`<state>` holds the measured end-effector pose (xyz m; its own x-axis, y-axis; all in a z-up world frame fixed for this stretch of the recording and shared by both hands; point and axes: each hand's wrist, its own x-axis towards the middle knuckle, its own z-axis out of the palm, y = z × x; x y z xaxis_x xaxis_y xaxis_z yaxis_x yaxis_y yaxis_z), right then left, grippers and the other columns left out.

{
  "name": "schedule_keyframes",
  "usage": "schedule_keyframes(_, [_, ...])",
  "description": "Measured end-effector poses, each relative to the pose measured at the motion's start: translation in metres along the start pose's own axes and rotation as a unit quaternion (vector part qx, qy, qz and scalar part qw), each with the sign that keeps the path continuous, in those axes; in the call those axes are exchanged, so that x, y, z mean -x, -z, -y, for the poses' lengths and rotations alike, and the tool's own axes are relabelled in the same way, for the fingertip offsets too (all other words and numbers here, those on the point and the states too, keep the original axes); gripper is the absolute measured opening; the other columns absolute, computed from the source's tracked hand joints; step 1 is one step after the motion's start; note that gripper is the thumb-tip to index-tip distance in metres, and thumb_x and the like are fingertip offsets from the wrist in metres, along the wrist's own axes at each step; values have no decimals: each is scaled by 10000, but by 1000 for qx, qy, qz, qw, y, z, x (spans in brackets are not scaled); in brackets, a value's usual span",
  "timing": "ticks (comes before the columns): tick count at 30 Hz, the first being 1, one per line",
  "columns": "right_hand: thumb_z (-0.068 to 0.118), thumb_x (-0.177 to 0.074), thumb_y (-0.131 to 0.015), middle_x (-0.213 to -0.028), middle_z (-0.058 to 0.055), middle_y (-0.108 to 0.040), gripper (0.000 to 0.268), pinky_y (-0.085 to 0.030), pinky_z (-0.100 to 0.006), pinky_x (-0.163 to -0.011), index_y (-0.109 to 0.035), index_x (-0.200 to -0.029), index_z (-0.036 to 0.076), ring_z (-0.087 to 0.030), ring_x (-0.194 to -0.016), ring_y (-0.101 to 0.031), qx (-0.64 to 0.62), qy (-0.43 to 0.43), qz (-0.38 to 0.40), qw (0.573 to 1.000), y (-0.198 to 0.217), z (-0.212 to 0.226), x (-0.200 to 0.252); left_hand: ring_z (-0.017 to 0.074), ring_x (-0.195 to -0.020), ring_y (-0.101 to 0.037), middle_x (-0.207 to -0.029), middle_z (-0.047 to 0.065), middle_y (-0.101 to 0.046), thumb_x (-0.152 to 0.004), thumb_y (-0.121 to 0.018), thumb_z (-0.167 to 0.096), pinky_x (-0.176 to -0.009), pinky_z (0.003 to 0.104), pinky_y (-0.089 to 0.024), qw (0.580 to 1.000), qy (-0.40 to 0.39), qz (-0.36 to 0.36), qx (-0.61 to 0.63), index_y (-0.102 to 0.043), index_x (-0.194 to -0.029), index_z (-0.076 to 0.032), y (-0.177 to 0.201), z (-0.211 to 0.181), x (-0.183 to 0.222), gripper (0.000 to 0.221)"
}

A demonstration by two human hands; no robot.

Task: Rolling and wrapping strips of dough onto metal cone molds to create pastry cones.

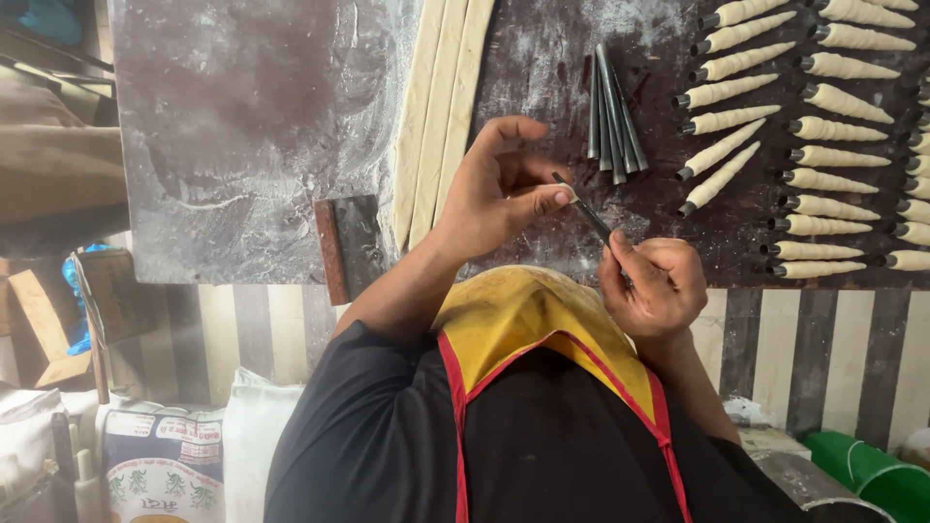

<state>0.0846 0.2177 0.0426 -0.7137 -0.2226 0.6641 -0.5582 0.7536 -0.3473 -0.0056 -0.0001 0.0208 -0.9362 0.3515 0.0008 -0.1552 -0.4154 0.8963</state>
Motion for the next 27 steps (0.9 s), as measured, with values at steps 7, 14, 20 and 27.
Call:
schedule_keyframes(7, [1, -870, -844, -902, -37, -601, 285, -443, -237, -602, -745, -1136, 32, -91, -716, -564, -136, -107, 43, 984, 5, -4, 4, 120, -1089, -694, -1192, 94, -730, -1004, -726, 53, -921, 245, -582, 984, -52, 108, 130, -426, -1460, -54, 8, 22, 0, 556])
schedule_keyframes(14, [71, -925, -799, -886, 0, -602, 216, -420, -202, -623, -738, -1120, -1, -37, -716, -527, -266, -272, 79, 921, 9, -2, 10, 106, -965, -722, -1135, 89, -758, -968, -765, 10, -787, 262, -613, 982, -81, 106, 134, -700, -1176, -13, 8, 40, -1, 220])
schedule_keyframes(20, [130, -1018, -705, -941, -60, -683, 258, -543, -203, -672, -634, -1213, -22, -64, -753, -650, -321, -345, 65, 880, 3, -6, 13, 52, -805, -628, -992, 42, -724, -953, -770, 6, -651, 185, -503, 998, 22, 42, -34, -694, -1276, 13, 14, 15, 4, 332])
schedule_keyframes(27, [162, -1059, -577, -888, -118, -695, 210, -459, -216, -547, -548, -1173, -12, -92, -626, -584, -577, -483, 111, 649, -1, -17, 12, 82, -960, -666, -1083, 32, -663, -1013, -745, 26, -835, 212, -560, 994, -67, 87, 14, -715, -1234, 17, 22, 28, 3, 223])
